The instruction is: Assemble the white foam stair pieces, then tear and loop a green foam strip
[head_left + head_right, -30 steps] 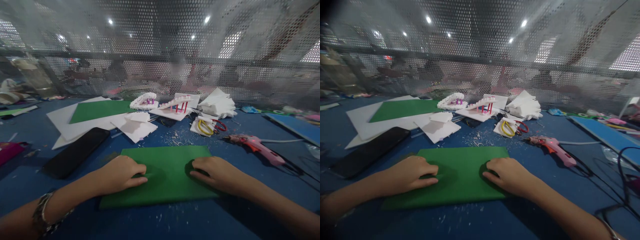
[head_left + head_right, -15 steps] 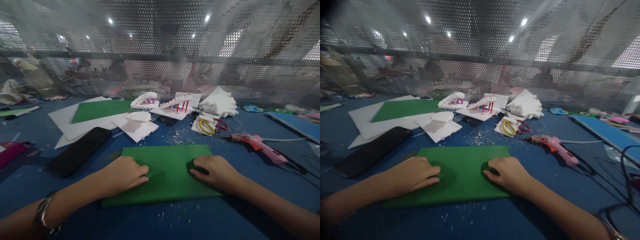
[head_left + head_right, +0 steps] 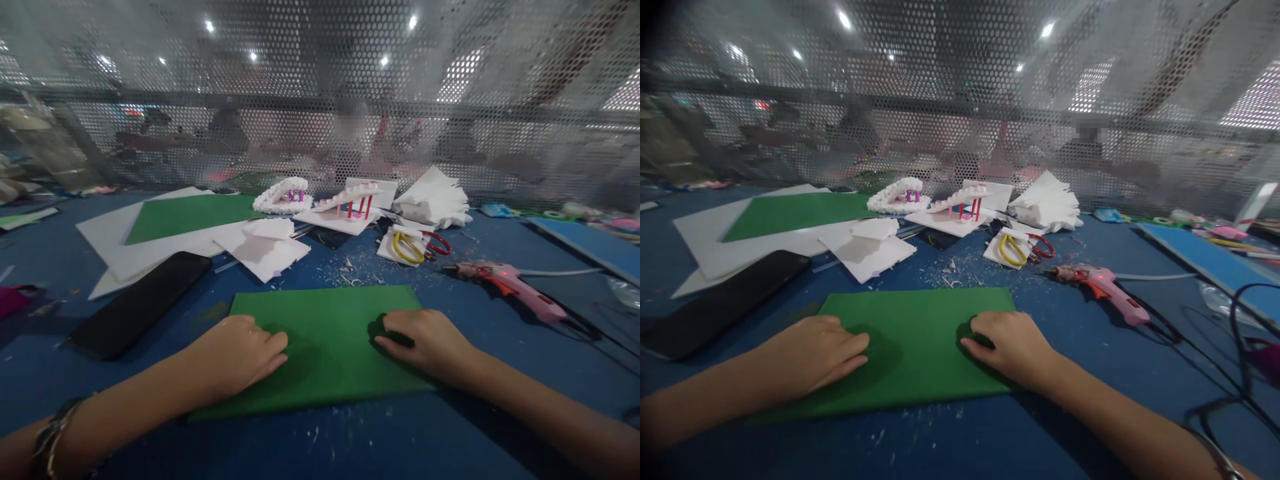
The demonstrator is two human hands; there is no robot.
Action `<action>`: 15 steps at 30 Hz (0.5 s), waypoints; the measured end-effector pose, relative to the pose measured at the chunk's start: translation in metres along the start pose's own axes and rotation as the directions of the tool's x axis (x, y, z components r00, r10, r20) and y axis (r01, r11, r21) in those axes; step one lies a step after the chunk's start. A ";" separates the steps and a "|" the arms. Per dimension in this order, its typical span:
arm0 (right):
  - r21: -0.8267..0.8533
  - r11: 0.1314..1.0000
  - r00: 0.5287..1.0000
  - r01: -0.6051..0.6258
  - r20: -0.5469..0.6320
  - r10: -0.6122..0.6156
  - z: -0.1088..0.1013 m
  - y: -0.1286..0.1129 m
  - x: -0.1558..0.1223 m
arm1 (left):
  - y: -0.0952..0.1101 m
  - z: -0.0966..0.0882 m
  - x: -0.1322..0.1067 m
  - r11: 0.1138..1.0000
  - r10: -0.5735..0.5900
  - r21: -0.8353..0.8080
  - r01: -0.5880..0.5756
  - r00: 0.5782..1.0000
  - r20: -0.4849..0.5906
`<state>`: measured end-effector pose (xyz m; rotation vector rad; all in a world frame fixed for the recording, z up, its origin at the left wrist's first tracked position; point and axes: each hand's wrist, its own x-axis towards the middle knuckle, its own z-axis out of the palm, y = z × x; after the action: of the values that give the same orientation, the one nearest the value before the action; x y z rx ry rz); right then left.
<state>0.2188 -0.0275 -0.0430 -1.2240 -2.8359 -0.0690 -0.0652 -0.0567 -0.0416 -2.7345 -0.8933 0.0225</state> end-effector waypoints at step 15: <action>0.025 0.998 0.998 0.054 0.016 -0.055 -0.004 -0.003 -0.009 | 0.000 0.001 -0.004 0.999 0.007 -0.036 -0.009 0.999 -0.044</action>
<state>0.2228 -0.0361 -0.0401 -1.1477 -2.8754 -0.0260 -0.0685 -0.0584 -0.0429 -2.7605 -0.8792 -0.0531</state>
